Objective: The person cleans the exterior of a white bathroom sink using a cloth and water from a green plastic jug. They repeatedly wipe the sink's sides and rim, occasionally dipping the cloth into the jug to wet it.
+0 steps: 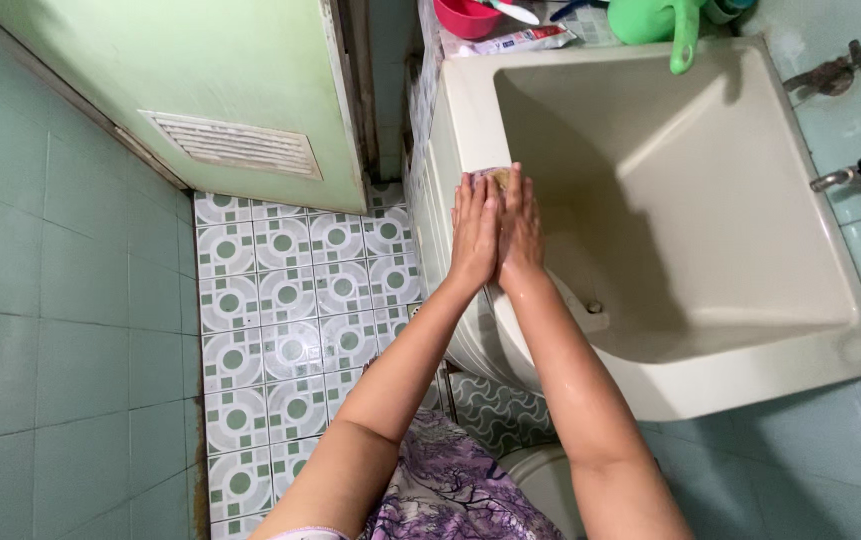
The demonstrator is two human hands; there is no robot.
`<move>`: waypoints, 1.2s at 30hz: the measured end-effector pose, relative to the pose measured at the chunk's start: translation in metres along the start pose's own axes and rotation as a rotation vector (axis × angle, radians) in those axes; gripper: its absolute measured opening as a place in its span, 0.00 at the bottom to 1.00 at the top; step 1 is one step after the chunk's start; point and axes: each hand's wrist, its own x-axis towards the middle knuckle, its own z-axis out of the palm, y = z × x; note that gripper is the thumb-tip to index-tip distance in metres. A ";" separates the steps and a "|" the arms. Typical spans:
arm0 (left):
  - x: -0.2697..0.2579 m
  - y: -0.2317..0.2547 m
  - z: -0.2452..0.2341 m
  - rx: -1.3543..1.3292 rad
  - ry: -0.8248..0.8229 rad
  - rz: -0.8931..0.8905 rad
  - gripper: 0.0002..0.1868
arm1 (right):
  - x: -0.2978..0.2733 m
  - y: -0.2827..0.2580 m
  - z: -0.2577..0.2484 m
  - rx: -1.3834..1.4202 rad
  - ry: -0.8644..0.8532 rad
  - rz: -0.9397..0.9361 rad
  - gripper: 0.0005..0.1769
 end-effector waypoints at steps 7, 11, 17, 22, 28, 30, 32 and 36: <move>0.084 0.000 -0.038 0.531 -0.169 0.009 0.41 | 0.096 0.001 0.034 0.037 -0.014 0.039 0.39; 0.137 -0.002 -0.055 0.636 -0.220 0.001 0.42 | 0.146 -0.004 0.049 0.030 0.053 0.010 0.39; 0.202 -0.015 -0.067 0.676 -0.257 0.016 0.44 | 0.212 -0.012 0.063 0.050 0.092 0.032 0.39; 0.217 -0.016 -0.067 0.769 -0.316 0.015 0.44 | 0.225 -0.011 0.069 0.068 0.086 0.081 0.39; 0.180 -0.002 -0.068 0.816 -0.342 0.018 0.44 | 0.180 -0.017 0.059 0.065 0.072 0.080 0.39; 0.158 0.003 -0.068 0.836 -0.353 0.028 0.44 | 0.155 -0.019 0.052 0.101 0.037 0.087 0.41; 0.131 0.009 -0.067 0.832 -0.361 0.024 0.44 | 0.128 -0.022 0.046 0.077 0.054 0.086 0.39; 0.076 0.020 -0.065 0.839 -0.371 0.025 0.43 | 0.071 -0.026 0.037 0.099 0.014 0.111 0.40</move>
